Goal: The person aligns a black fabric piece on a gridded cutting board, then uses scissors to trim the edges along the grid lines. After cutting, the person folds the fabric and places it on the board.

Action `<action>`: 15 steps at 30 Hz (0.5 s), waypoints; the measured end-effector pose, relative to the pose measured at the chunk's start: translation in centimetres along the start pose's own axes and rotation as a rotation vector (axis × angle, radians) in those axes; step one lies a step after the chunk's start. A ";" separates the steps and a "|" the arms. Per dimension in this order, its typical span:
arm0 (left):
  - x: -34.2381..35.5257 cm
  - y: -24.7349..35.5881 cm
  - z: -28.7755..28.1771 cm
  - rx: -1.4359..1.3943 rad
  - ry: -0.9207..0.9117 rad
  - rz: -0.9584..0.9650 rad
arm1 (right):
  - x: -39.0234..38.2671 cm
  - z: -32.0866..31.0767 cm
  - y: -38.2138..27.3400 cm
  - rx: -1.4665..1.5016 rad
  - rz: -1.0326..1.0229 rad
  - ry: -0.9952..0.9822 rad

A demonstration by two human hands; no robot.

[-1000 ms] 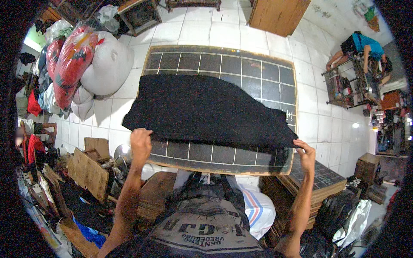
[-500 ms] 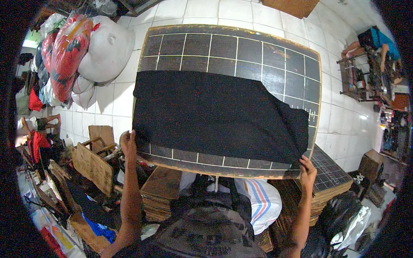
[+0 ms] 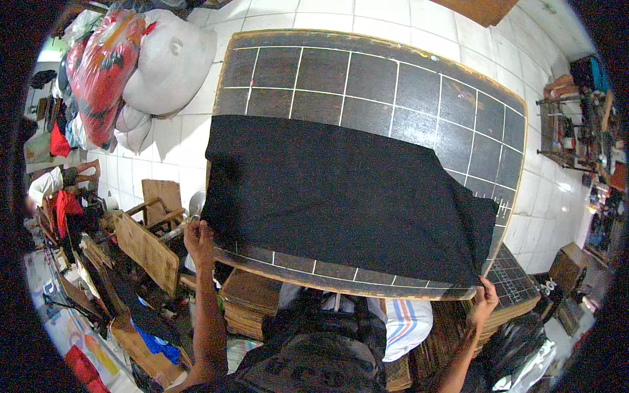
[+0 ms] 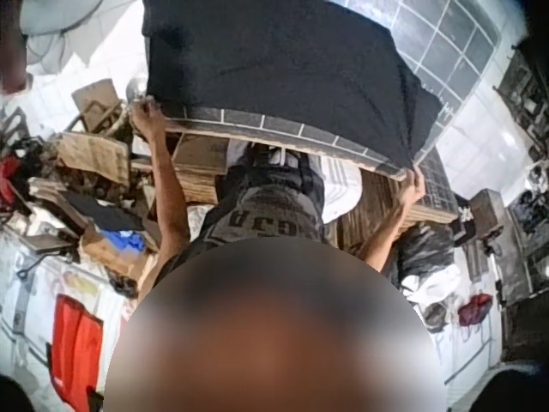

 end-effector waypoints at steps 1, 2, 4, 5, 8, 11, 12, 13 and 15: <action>0.1 -0.1 -0.4 -0.212 -0.025 -0.097 | -0.1 -0.1 -0.5 0.118 0.002 -0.025; 0.1 -0.1 -0.5 -0.426 -0.049 -0.193 | -0.1 -0.5 -1.6 0.099 -0.047 -0.028; 0.4 1.2 -2.6 -0.417 -0.030 -0.209 | -0.4 -1.3 -4.1 0.064 -0.158 -0.011; 0.7 2.0 -3.9 -0.468 -0.009 -0.208 | -0.5 -2.0 -5.0 0.060 -0.100 0.019; 2.0 5.7 -8.6 -0.567 0.078 -0.216 | -1.8 -4.0 -10.5 0.082 -0.342 -0.029; 6.3 13.7 -16.4 -0.507 0.110 0.063 | -2.8 -8.1 -16.3 0.153 -0.447 -0.207; 8.4 15.9 -18.5 -0.433 0.214 0.007 | -3.4 -9.8 -18.2 0.195 -0.491 -0.248; 10.2 18.7 -19.2 -0.462 0.266 0.114 | -3.6 -11.9 -19.4 0.199 -0.479 -0.170; 15.4 24.8 -17.9 -0.601 0.019 0.257 | -2.8 -14.3 -21.4 0.161 -0.532 -0.059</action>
Point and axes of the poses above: each hand's wrist, its own x-axis towards the middle knuckle, its own z-axis out of the palm, y = z × x, the point moved 6 cm from there along x, towards the middle knuckle, and after that the axes turned 3 degrees about -y, right-handed, at the moved point
